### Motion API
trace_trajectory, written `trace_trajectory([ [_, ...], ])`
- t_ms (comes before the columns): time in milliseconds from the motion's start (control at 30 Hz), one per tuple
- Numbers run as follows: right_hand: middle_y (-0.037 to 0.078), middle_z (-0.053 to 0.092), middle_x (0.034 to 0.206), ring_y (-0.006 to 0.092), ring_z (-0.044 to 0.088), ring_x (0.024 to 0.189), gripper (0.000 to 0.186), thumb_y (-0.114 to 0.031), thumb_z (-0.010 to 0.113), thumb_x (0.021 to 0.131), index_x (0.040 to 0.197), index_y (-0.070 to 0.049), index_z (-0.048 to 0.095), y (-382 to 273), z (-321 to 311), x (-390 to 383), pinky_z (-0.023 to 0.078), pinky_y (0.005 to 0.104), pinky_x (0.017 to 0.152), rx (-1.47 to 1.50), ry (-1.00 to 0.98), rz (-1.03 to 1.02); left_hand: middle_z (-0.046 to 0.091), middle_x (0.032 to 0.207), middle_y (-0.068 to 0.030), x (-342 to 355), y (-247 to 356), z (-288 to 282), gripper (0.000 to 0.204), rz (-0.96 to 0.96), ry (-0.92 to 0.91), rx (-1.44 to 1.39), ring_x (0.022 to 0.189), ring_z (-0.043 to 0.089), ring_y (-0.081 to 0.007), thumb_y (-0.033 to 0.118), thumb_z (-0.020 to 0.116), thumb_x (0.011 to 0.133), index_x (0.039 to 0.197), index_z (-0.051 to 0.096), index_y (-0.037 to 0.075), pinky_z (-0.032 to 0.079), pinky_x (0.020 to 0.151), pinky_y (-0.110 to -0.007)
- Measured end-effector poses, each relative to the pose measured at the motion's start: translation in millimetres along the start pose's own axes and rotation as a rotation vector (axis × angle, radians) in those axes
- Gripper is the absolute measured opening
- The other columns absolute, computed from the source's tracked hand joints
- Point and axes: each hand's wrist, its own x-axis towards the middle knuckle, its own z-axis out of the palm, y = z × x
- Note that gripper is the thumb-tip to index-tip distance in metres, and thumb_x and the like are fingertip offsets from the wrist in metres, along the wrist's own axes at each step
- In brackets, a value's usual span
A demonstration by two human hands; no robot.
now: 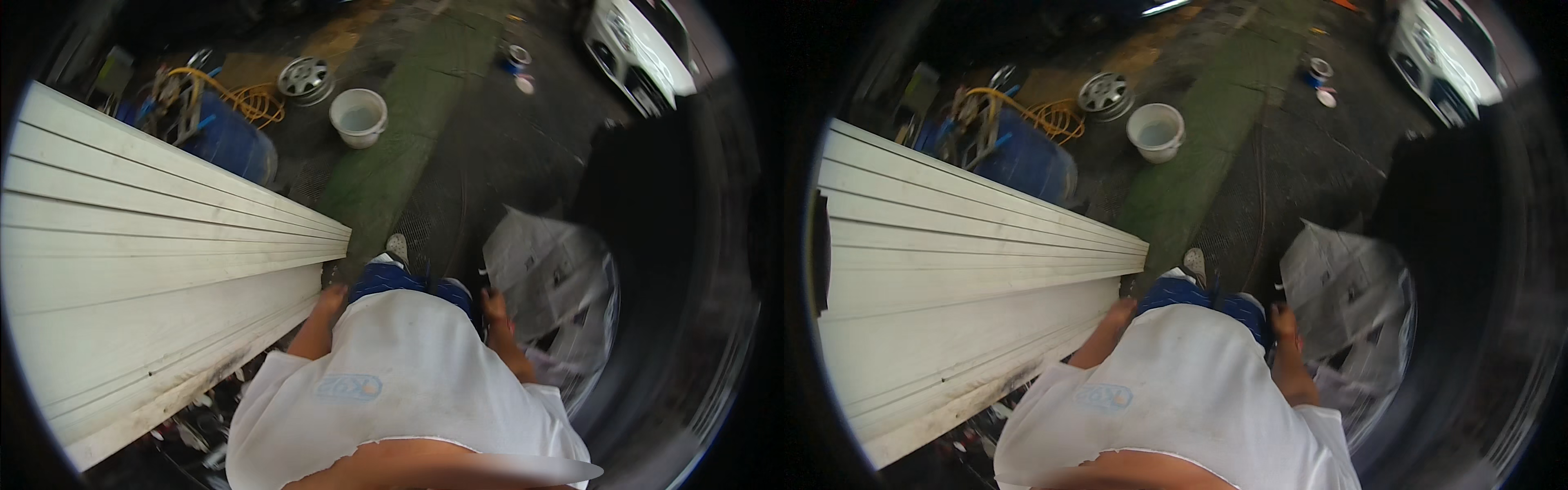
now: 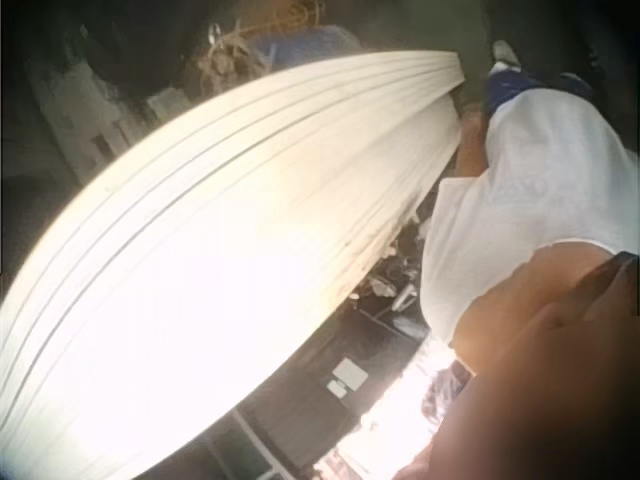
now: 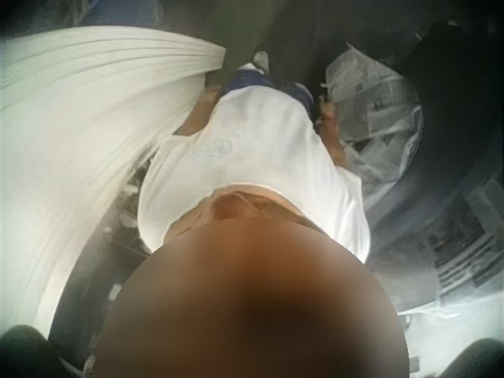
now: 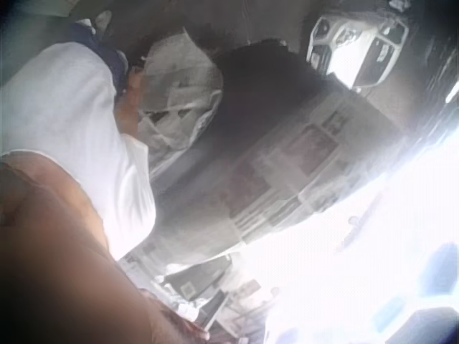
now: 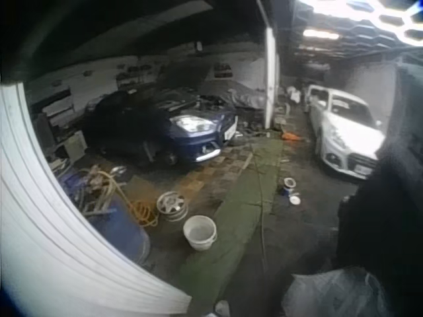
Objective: The person sprays paint onto a car bumper using a spray gun, then removes masking tape and newspaper from the bumper, and applies masking tape to the bumper edge.
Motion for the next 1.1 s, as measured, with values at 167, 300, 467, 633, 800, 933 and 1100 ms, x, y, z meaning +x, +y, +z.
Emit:
trace_trajectory([
  [167,0.024,0.081,0.096,0.0411,0.079,0.087,0.045,-0.045,0.064,0.109,0.105,-0.004,0.081,55.5,-26.3,41.8,0.057,0.0532,0.077,0.116,-0.264,0.260,0.070,0.154,-0.0164,42.5,220.9,-106.2,0.055,0.218,0.227,-0.288,0.142,0.067,-0.0313,0.044,0.066,0.114,0.155,0.064,0.008,0.053,0.118,-0.042],
  [300,0.023,0.081,0.101,0.0414,0.078,0.091,0.040,-0.040,0.064,0.109,0.109,-0.004,0.081,32.8,-45.0,123.2,0.058,0.0526,0.080,0.122,-0.445,0.257,0.070,0.155,-0.0159,52.6,287.7,-141.1,0.054,0.173,0.329,-0.344,0.140,0.069,-0.0317,0.043,0.066,0.115,0.157,0.062,0.009,0.053,0.118,-0.043],
  [467,0.023,0.080,0.107,0.0418,0.076,0.096,0.035,-0.034,0.063,0.110,0.114,-0.004,0.080,-27.7,-83.1,309.6,0.058,0.0518,0.083,0.045,-0.503,0.008,0.076,0.135,-0.0254,22.2,216.9,-49.8,0.054,-0.062,0.659,-0.240,0.128,0.072,-0.0449,0.050,0.064,0.112,0.140,0.071,0.004,0.056,0.107,-0.053],
  [633,0.022,0.080,0.113,0.0422,0.075,0.101,0.031,-0.028,0.062,0.111,0.119,-0.004,0.080,-144.6,-104.2,497.5,0.059,0.0511,0.087,-0.246,-0.177,-0.556,0.076,0.129,-0.0252,-49.8,142.5,50.7,0.052,-0.408,0.181,-0.287,0.121,0.072,-0.0441,0.047,0.062,0.113,0.139,0.070,0.003,0.055,0.104,-0.054],
  [800,0.029,0.077,0.132,0.0488,0.071,0.128,0.055,-0.047,0.068,0.109,0.137,0.000,0.074,-308.6,-168.5,564.2,0.055,0.0562,0.111,-0.093,0.049,-0.409,0.076,0.129,-0.0208,-32.9,155.8,54.6,0.049,-0.512,-0.058,-0.292,0.119,0.072,-0.0382,0.045,0.062,0.114,0.140,0.070,0.004,0.055,0.102,-0.050],
  [933,0.026,0.078,0.129,0.0477,0.072,0.126,0.046,-0.040,0.067,0.108,0.138,-0.006,0.075,-383.3,-195.4,536.8,0.057,0.0557,0.108,-0.071,-0.092,-0.414,0.076,0.129,-0.0173,8.9,176.6,33.1,0.047,-0.486,-0.075,-0.353,0.117,0.071,-0.0334,0.044,0.063,0.114,0.140,0.070,0.005,0.055,0.101,-0.047],
  [1100,0.027,0.077,0.131,0.0471,0.072,0.126,0.049,-0.043,0.065,0.108,0.138,-0.005,0.075,-299.8,-159.4,520.8,0.056,0.0552,0.108,-0.136,-0.313,-0.302,0.076,0.128,-0.0128,92.6,231.0,-24.4,0.045,-0.508,0.033,-0.579,0.114,0.071,-0.0275,0.042,0.064,0.115,0.140,0.070,0.006,0.056,0.099,-0.043],
])
